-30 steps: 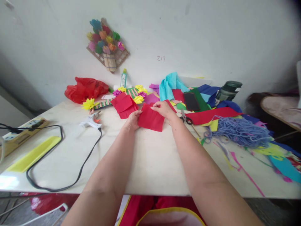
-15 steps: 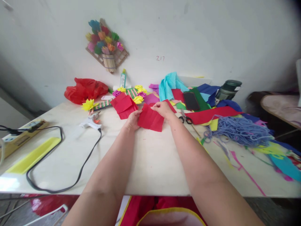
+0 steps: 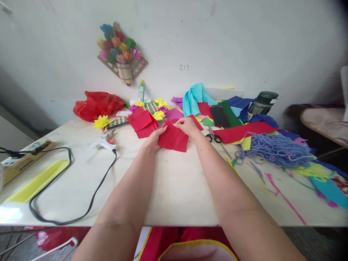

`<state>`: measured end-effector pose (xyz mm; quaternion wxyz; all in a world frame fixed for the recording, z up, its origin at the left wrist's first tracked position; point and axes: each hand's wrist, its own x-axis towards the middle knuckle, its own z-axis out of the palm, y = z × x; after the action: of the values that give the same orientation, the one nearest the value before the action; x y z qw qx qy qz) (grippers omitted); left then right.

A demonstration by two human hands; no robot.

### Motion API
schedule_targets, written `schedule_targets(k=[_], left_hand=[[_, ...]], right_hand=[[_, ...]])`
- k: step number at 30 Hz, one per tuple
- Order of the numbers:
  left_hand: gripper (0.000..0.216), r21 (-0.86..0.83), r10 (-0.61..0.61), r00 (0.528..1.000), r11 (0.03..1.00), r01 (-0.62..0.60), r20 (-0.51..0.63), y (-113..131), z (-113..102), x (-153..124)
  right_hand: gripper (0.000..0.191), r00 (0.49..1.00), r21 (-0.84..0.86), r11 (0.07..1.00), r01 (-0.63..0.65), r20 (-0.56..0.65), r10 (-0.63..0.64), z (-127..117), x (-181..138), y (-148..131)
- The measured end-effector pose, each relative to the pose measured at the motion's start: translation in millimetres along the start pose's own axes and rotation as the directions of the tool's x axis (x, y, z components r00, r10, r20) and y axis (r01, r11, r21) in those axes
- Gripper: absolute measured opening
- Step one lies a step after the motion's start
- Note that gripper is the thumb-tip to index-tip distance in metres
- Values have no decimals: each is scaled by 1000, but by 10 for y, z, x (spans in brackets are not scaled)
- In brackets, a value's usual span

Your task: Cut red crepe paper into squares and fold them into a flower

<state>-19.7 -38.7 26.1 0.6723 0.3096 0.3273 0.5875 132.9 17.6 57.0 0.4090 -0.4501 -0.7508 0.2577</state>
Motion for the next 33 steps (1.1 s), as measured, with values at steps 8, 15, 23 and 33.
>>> schedule_targets(k=[8,15,23,33], left_hand=[[23,41,12,1000,999,-12,-1,-12,-5,6],[21,19,-4,999,1000,5,-41,1,40,-11],[25,22,-28,999,999,29,-41,-4,-8,20],[30,16,-15,1000,1000,15,-20,-13,-27,35]], right_hand=[[16,1000,1,1000,12,-15,-12,15,15,24],[19,1000,-4,1000,17,-1,-17,12,-8,-10],[19,1000,-17,1000,17,-15,-17,16,8,15],[14,1000,69,998,7,-16,-6,26,32,59]])
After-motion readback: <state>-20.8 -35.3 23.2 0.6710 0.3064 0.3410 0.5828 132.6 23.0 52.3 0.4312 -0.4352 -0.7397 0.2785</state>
